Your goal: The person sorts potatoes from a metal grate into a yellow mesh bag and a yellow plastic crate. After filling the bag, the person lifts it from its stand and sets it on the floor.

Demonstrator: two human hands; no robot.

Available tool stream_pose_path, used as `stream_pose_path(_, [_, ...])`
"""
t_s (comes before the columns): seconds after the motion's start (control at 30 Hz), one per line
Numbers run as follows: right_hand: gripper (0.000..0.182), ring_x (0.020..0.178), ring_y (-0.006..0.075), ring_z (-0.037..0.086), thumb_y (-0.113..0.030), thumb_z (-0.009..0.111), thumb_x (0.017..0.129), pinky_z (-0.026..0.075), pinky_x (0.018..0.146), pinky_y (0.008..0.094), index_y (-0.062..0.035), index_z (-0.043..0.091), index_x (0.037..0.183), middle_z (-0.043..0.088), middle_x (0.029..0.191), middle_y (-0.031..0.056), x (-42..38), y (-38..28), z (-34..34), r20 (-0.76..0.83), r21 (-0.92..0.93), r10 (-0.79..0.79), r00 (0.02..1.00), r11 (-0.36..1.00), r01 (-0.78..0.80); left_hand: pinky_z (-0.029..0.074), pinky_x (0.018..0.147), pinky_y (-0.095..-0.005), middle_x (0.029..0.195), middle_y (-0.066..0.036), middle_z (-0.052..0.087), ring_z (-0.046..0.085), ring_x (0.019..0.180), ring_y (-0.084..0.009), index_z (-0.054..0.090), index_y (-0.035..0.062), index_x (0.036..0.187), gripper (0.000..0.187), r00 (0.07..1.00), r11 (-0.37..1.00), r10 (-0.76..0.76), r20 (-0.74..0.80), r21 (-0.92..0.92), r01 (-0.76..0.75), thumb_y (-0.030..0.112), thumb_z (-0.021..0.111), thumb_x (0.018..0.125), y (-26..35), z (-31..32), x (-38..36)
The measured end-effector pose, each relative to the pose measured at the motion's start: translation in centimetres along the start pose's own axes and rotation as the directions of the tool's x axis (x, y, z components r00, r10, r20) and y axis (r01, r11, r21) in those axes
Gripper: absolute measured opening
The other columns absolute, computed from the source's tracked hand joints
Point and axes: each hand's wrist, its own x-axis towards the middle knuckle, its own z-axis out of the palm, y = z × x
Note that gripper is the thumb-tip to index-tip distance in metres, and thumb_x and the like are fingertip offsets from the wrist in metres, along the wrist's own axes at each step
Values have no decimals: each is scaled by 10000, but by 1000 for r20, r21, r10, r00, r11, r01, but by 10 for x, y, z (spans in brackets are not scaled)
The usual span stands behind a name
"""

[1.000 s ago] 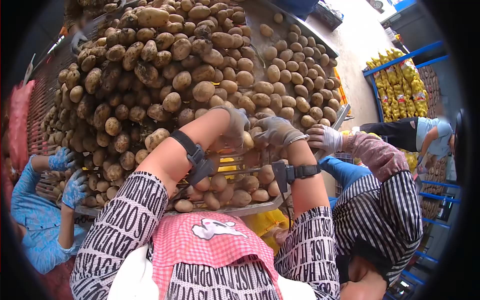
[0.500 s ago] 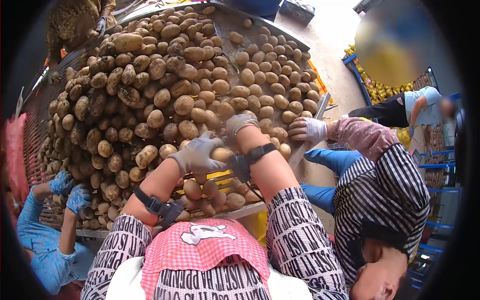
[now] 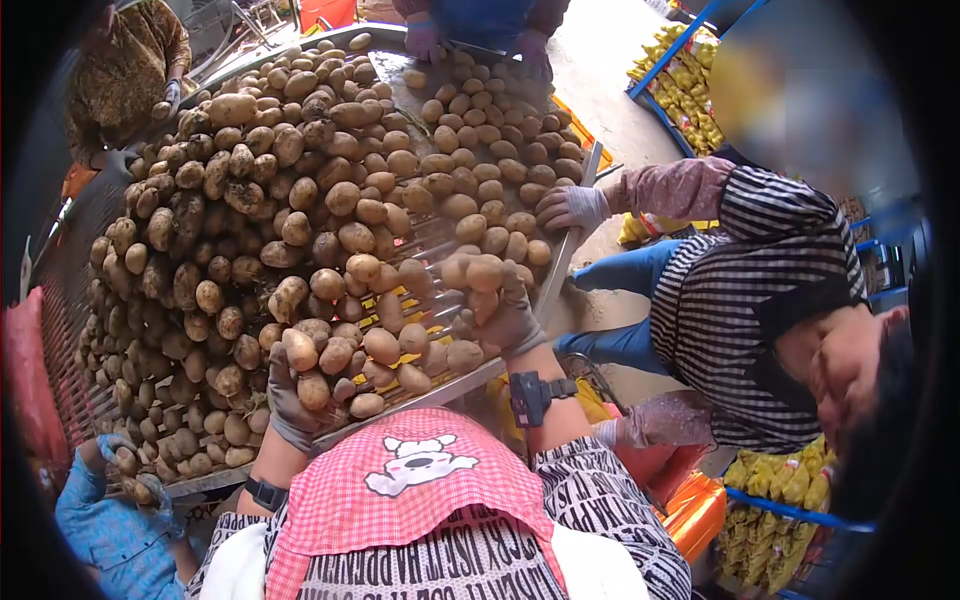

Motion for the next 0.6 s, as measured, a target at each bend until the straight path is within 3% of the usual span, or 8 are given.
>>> stream_pose_path(0.03, [548,985,156,636,-597,590,933,546,794,393,-125,621,1210,662,1103,1,-19,14,-8,119,312,-96,988,949,54,571,616,-295,1205,-103,589,644,1016,-278,507,130,1328,772,1000,1000,-13,18,14,13,724,607,846,0,2,0])
stream_pose_path(0.1, [619,1035,222,637,-661,536,922,544,914,496,-134,612,1239,669,1122,51,-57,40,-4,42,128,-398,916,912,390,615,678,-336,1343,-138,565,623,1137,-318,507,128,1371,773,994,995,-95,-45,10,96,699,607,859,-1,9,8])
stream_pose_path(0.17, [736,1296,403,502,-702,533,891,495,987,610,-55,609,1233,516,1405,177,-104,52,22,10,487,-335,942,824,288,609,844,-432,1352,-139,525,561,1248,-333,487,64,1386,840,923,964,-234,306,-48,260,688,623,842,0,3,24])
stream_pose_path(0.23, [722,1424,476,345,-689,559,882,514,982,579,-48,640,1205,357,1554,181,-140,85,-32,7,370,-465,885,824,430,585,896,-470,1391,-148,505,554,1260,-346,461,65,1418,849,896,952,-307,321,82,296,675,626,851,-6,12,28])
stream_pose_path(0.27, [722,1424,476,345,-689,559,882,514,982,579,-48,640,1205,357,1554,181,-159,96,-37,-24,369,-493,870,804,466,575,887,-471,1428,-155,492,552,1265,-340,439,69,1445,840,883,937,-349,314,117,329,635,645,859,-12,20,27])
stream_pose_path(0.43, [677,1348,489,445,-670,606,867,597,846,457,-62,686,1154,415,1533,150,-235,145,-5,-248,354,-585,772,687,635,565,843,-411,1482,-99,478,545,1292,-309,407,112,1496,834,720,808,-588,369,308,503,578,678,860,-44,8,29])
stream_pose_path(0.5, [679,1288,471,522,-667,619,859,614,756,416,-87,662,1208,418,1538,169,-262,171,5,-346,331,-597,724,644,690,551,861,-406,1495,-83,470,548,1293,-304,368,145,1530,841,675,770,-624,393,456,447,551,686,866,-58,6,21])
stream_pose_path(0.6, [669,1161,405,635,-616,682,837,621,712,369,-145,598,1305,428,1528,190,-298,201,17,-590,336,-489,642,575,746,533,901,-431,1484,-87,476,534,1310,-302,326,153,1553,826,575,630,-762,299,549,550,477,686,884,-71,11,2])
